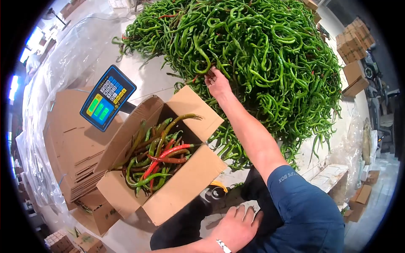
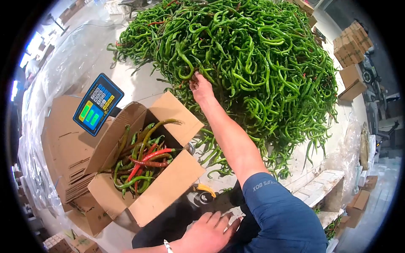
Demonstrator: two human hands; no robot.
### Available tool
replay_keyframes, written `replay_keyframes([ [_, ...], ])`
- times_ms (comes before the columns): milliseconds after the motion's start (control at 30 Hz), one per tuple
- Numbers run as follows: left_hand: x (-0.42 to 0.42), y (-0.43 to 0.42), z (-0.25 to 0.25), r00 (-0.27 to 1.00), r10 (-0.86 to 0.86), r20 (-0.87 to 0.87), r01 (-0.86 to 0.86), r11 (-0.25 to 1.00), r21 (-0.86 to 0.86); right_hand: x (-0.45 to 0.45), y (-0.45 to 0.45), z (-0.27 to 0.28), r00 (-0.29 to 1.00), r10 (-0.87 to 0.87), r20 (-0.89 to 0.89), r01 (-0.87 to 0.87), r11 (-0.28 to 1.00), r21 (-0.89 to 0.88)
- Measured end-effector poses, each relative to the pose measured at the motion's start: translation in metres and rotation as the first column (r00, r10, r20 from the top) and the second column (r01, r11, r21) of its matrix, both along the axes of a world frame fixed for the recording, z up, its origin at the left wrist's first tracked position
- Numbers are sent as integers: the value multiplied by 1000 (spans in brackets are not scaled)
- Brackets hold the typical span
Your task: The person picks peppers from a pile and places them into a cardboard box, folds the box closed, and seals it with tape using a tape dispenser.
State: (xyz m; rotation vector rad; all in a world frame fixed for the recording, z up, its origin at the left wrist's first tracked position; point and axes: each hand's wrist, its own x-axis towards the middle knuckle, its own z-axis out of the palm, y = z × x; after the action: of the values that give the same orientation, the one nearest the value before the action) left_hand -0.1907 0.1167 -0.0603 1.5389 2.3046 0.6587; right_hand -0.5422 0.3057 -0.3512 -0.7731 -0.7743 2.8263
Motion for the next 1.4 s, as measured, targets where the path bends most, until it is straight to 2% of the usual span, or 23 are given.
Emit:
replay_keyframes([
  [33, 0, -2, -2, 1000, -14, 12, 14, 1000, -8, -2, 1, 5, 1000, 11, 17, -11, 1000, -3],
  [67, 1, -3, -4, 999, -26, 23, 26, 1000, -17, -7, 6, 3, 997, 70, 34, -73, 994, 84],
  [133, 3, -4, -7, 997, -35, 64, 38, 999, -36, -21, 10, 8, 964, 171, 202, -179, 984, 21],
  [233, 2, -2, -10, 993, -30, 117, 34, 999, -35, -38, 6, 34, 910, 291, 294, -261, 956, -137],
  [333, 0, -2, -13, 994, -27, 107, 25, 1000, 16, -46, -4, 42, 946, 108, 305, -61, 985, -161],
  [400, 0, -1, -13, 994, -6, 107, 3, 1000, 30, -45, -11, 42, 938, 14, 347, -6, 1000, -25],
  [467, -3, -2, -11, 994, -29, 101, 27, 999, 26, -69, -8, 3, 917, -62, 394, 10, 991, 134],
  [533, -2, -2, -11, 996, -48, 79, 47, 999, 21, -87, -13, 9, 891, -137, 433, 111, 990, 86],
  [600, -1, -3, -13, 997, -62, 41, 62, 998, 16, -91, -14, 11, 869, -196, 455, 142, 979, 149],
  [733, 0, 0, -10, 994, -3, 106, 1, 1000, 17, -76, -14, 15, 853, -287, 436, 49, 875, 481],
  [767, 1, 0, -11, 994, -2, 108, -1, 1000, 21, -66, -9, 15, 866, -181, 467, -121, 830, 545],
  [867, 6, 1, -14, 992, -19, 128, 14, 999, 39, -22, -14, 81, 926, -82, 369, -110, 876, 469],
  [900, 7, 0, -14, 990, -31, 134, 26, 999, 41, -12, -14, 101, 917, -87, 390, -124, 866, 485],
  [933, 6, 0, -12, 992, -33, 125, 28, 999, 42, -9, -5, 100, 923, -9, 385, -187, 863, 469],
  [1133, 0, 1, -4, 993, -17, 118, 13, 999, 36, 38, 26, 128, 930, 183, 318, -250, 950, 185],
  [1167, -2, 0, -1, 992, -11, 122, 6, 999, 42, 41, 40, 121, 916, 255, 309, -310, 940, 145],
  [1200, -2, 0, 0, 992, -6, 128, 0, 999, 48, 45, 53, 120, 913, 337, 230, -349, 937, 11],
  [1267, 1, 1, -3, 991, 4, 130, -9, 999, 42, 66, 54, 144, 939, 295, 176, -294, 955, -29],
  [1300, 3, 1, -4, 991, 9, 133, -14, 999, 37, 71, 59, 146, 934, 325, 149, -327, 945, -11],
  [1400, 3, 1, -4, 987, -2, 158, 1, 1000, 7, 79, 60, 151, 916, 349, 196, -352, 936, -21],
])
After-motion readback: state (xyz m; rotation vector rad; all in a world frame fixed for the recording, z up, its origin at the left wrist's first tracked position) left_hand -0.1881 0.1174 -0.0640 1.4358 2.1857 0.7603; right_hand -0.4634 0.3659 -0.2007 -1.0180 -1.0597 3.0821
